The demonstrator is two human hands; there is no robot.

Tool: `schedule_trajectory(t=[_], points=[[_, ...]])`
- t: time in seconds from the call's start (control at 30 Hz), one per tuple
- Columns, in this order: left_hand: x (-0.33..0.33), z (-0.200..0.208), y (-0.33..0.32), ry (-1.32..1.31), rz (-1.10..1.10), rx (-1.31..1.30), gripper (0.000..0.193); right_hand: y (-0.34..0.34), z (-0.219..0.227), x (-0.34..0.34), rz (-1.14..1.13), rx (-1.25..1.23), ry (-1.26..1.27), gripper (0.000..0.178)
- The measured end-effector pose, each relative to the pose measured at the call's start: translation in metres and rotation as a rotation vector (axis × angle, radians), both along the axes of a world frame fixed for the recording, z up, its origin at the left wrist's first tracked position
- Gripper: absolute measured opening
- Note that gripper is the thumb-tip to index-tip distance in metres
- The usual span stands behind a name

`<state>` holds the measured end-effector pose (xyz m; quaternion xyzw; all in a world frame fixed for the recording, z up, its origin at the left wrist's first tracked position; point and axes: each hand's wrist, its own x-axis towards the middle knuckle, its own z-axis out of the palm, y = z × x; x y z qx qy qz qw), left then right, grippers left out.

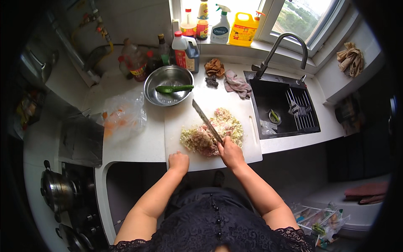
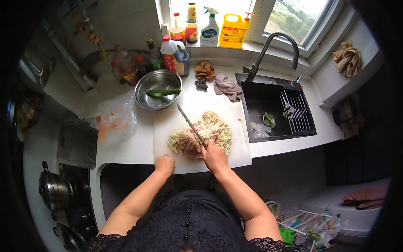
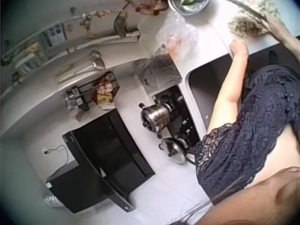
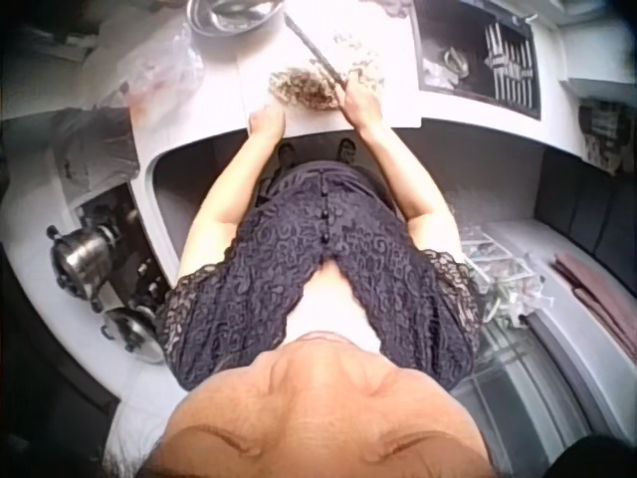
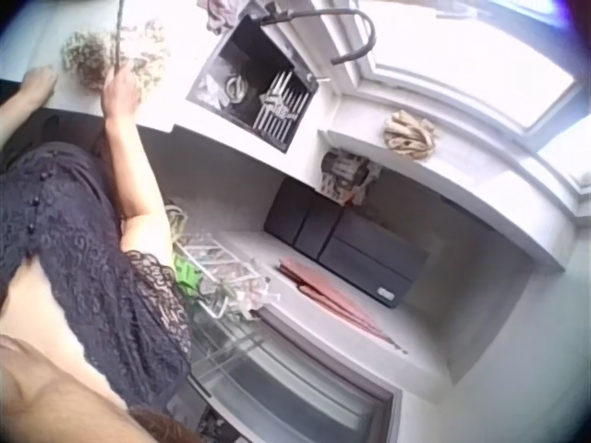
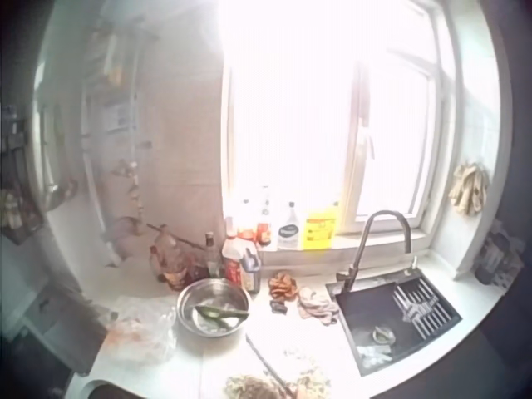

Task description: The person chops cabbage on a cutting board using a knife. They then add ground meat from a plastic bag onto the chopped cabbage and continue chopping to mix the ingredients.

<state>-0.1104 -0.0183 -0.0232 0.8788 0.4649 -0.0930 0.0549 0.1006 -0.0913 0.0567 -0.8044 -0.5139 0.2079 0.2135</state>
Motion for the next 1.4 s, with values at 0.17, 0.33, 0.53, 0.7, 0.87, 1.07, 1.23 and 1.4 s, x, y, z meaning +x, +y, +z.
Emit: schedule_trajectory(t=[0.17, 0.33, 0.53, 0.7, 0.87, 1.07, 1.23, 1.4], points=[[0.000, 0.001, -0.002, 0.013, -0.027, 0.002, 0.016, -0.005, -0.027, 0.014, -0.009, -0.082, -0.028, 0.028], [0.000, 0.003, -0.001, 0.028, 0.015, -0.035, 0.019, -0.004, -0.006, 0.012, -0.060, -0.004, 0.025, 0.032], [0.002, 0.007, 0.001, 0.081, 0.016, -0.094, 0.022, -0.001, -0.003, 0.024, -0.057, -0.083, -0.008, 0.032], [0.007, 0.008, 0.002, 0.076, 0.007, -0.079, 0.017, -0.003, -0.022, 0.033, -0.077, -0.200, -0.018, 0.035], [0.004, 0.018, -0.002, 0.057, 0.005, -0.086, 0.019, 0.000, 0.014, 0.034, -0.049, -0.122, 0.047, 0.035], [0.004, 0.012, 0.000, 0.064, 0.008, -0.070, 0.019, -0.003, -0.002, 0.043, -0.052, -0.181, -0.005, 0.034], [0.002, 0.007, 0.000, 0.083, 0.020, -0.097, 0.018, -0.007, 0.003, 0.040, -0.068, -0.061, -0.018, 0.033], [0.000, 0.007, 0.002, 0.076, 0.014, -0.058, 0.023, -0.003, 0.006, 0.051, -0.028, -0.185, -0.017, 0.033]])
